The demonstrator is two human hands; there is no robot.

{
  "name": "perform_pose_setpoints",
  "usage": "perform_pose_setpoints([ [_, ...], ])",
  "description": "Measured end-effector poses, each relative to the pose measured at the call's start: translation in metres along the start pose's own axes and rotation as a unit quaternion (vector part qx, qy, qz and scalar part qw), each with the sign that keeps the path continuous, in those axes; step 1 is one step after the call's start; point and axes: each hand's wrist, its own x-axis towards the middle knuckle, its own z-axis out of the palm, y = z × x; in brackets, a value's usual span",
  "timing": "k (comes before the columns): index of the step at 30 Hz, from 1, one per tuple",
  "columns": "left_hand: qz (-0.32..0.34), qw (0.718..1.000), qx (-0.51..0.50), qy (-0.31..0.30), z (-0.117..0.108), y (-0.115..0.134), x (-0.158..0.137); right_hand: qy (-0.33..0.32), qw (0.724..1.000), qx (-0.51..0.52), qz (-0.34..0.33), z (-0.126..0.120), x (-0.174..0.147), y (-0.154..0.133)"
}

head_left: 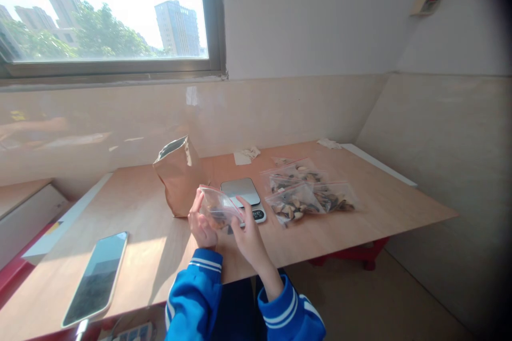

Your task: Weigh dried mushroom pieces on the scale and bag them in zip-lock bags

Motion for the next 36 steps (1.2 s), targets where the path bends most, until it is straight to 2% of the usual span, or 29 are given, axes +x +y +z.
perform_pose_setpoints([
  [3, 0.052, 0.995, 0.044, 0.069, 0.001, 0.005, 0.003, 0.042, 0.998, 0.040, 0.008, -0.012, 0.002, 0.003],
  [5, 0.018, 0.995, 0.039, 0.085, 0.001, 0.009, 0.007, 0.043, 0.997, 0.060, 0.015, -0.020, 0.005, 0.002],
  [11, -0.122, 0.992, -0.041, -0.018, -0.001, 0.016, 0.009, 0.072, 0.993, 0.090, 0.028, -0.037, 0.009, -0.002],
  [17, -0.183, 0.983, -0.025, 0.026, -0.003, 0.010, -0.009, 0.072, 0.994, 0.069, 0.034, -0.052, 0.009, 0.009],
  [21, -0.190, 0.981, 0.012, 0.034, -0.007, 0.006, -0.016, 0.069, 0.994, 0.061, 0.053, -0.065, 0.009, 0.016],
  [27, -0.191, 0.981, -0.014, -0.021, -0.008, 0.003, -0.019, 0.056, 0.995, 0.056, 0.066, -0.079, 0.008, 0.019],
  [32, -0.205, 0.973, -0.060, -0.084, -0.009, 0.004, -0.020, 0.018, 0.999, -0.009, 0.039, -0.089, 0.008, 0.028],
  [36, -0.227, 0.967, -0.059, -0.098, -0.010, 0.009, -0.020, 0.022, 0.999, -0.027, 0.037, -0.091, 0.009, 0.036],
])
